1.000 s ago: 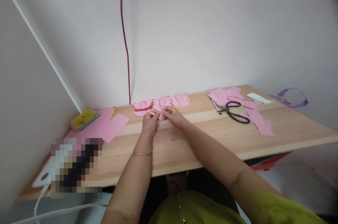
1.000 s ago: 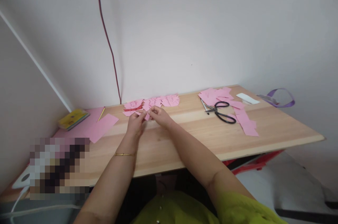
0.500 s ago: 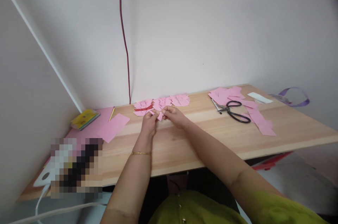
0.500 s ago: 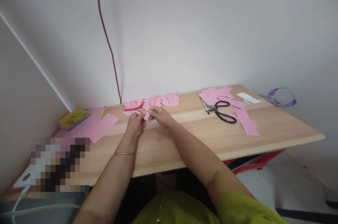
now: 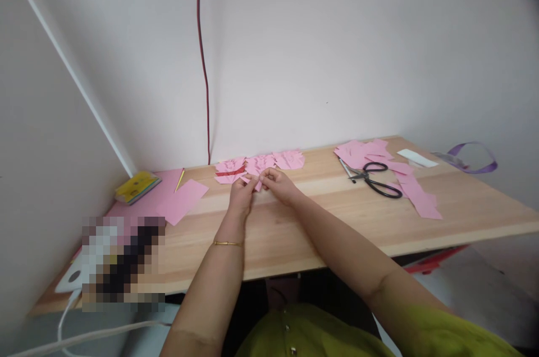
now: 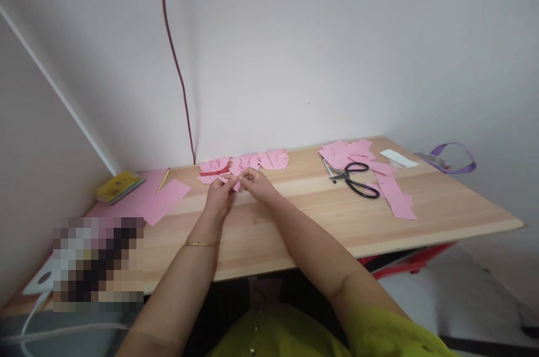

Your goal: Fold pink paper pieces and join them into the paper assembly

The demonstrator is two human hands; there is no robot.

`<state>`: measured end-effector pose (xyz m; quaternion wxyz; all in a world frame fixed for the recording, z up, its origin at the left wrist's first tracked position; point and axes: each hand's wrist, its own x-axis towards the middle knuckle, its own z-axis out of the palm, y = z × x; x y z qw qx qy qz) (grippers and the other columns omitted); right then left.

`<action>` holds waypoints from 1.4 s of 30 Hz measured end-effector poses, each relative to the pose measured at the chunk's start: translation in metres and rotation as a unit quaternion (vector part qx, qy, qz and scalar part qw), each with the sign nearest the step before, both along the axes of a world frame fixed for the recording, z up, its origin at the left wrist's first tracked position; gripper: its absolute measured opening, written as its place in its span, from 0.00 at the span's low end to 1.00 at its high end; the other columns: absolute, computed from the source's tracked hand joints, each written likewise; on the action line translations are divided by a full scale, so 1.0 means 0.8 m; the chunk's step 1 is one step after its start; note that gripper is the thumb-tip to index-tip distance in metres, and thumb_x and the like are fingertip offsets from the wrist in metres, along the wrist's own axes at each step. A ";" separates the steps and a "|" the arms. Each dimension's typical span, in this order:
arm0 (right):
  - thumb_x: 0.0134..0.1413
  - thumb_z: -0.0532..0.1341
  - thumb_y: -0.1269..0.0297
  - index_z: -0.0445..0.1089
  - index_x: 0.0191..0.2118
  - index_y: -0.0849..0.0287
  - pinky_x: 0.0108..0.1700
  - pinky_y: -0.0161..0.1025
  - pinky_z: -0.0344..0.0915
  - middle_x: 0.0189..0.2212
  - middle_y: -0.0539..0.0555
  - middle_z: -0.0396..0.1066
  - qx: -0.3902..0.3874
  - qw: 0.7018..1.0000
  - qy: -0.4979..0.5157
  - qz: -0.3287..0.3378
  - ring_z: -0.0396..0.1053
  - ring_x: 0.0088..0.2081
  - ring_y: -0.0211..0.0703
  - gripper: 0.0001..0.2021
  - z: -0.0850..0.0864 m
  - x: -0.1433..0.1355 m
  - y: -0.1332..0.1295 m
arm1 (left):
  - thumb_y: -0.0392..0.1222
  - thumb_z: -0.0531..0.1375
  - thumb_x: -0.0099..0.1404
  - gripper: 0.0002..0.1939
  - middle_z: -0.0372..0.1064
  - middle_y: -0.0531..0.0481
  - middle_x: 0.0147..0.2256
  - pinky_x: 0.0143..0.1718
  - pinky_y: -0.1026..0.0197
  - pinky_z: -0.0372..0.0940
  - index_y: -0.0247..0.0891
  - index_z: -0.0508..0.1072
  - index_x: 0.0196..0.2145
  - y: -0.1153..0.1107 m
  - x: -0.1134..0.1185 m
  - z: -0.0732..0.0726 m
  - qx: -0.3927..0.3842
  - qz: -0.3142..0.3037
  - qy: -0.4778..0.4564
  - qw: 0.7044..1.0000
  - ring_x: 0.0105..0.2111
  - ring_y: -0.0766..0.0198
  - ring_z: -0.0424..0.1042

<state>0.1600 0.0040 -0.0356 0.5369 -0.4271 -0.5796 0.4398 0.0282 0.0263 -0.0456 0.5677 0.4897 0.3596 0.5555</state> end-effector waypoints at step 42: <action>0.54 0.52 0.59 0.62 0.27 0.59 0.32 0.33 0.56 0.24 0.48 0.64 0.071 0.977 -0.188 -0.070 0.60 0.28 0.36 0.11 -0.012 -0.003 0.002 | 0.43 0.62 0.52 0.10 0.61 0.56 0.20 0.27 0.67 0.54 0.35 0.67 0.21 0.000 -0.004 -0.001 0.048 0.023 0.092 0.994 0.23 0.71 0.59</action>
